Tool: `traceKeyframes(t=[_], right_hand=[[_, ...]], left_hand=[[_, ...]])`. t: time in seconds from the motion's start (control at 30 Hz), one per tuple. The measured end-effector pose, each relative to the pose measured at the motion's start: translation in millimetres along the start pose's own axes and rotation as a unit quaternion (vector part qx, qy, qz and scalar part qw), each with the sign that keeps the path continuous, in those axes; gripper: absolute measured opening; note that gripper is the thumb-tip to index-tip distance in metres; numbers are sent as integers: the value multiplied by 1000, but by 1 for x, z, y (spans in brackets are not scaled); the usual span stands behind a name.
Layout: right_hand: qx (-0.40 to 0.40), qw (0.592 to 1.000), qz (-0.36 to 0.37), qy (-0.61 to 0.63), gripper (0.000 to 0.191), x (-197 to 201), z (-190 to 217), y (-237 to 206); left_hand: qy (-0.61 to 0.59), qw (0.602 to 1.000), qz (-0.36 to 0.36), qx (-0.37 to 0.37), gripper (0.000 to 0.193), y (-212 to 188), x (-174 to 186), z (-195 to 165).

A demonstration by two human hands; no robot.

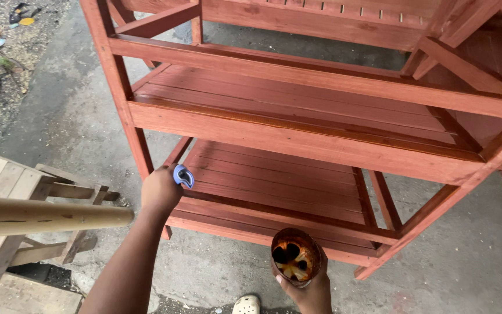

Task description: The person applies wood stain to red-painted wooden furniture. They dip a blue cloth pad into a container of stain and wipe it across the slats and rails of a bench and a tiered shelf unit, repositioning and turning the furniture to reach different surfaces.

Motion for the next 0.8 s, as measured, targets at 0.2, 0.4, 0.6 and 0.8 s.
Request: traceKeyframes(t=[0.2,0.4,0.6,0.8], right_hand=[[-4,1000,-5,26,106,25,-20,-13],[7,999,-21,27,106,68,-34,-28],[-28,998,-46,-40,112,136,-68,-45],[13,995,-95,31,111,209,-85,-66]], left_hand=[[-28,998,31,37,27,-36,-52,-58],[-139,988,55,-39,29,-104,-96,-201],[-240,967,45,-76,29,-172,-122,-323],[-335,940,61,-16,23,-228,-143,-410]])
Point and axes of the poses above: each hand's wrist, its own y-axis towards the middle knuckle, its own x-axis out of the back of the hand, z = x × y, the point moved 8 cm from there along y, towards the middle knuckle, and after that the axes turned 10 degrees about x, right-handed, at the moved point
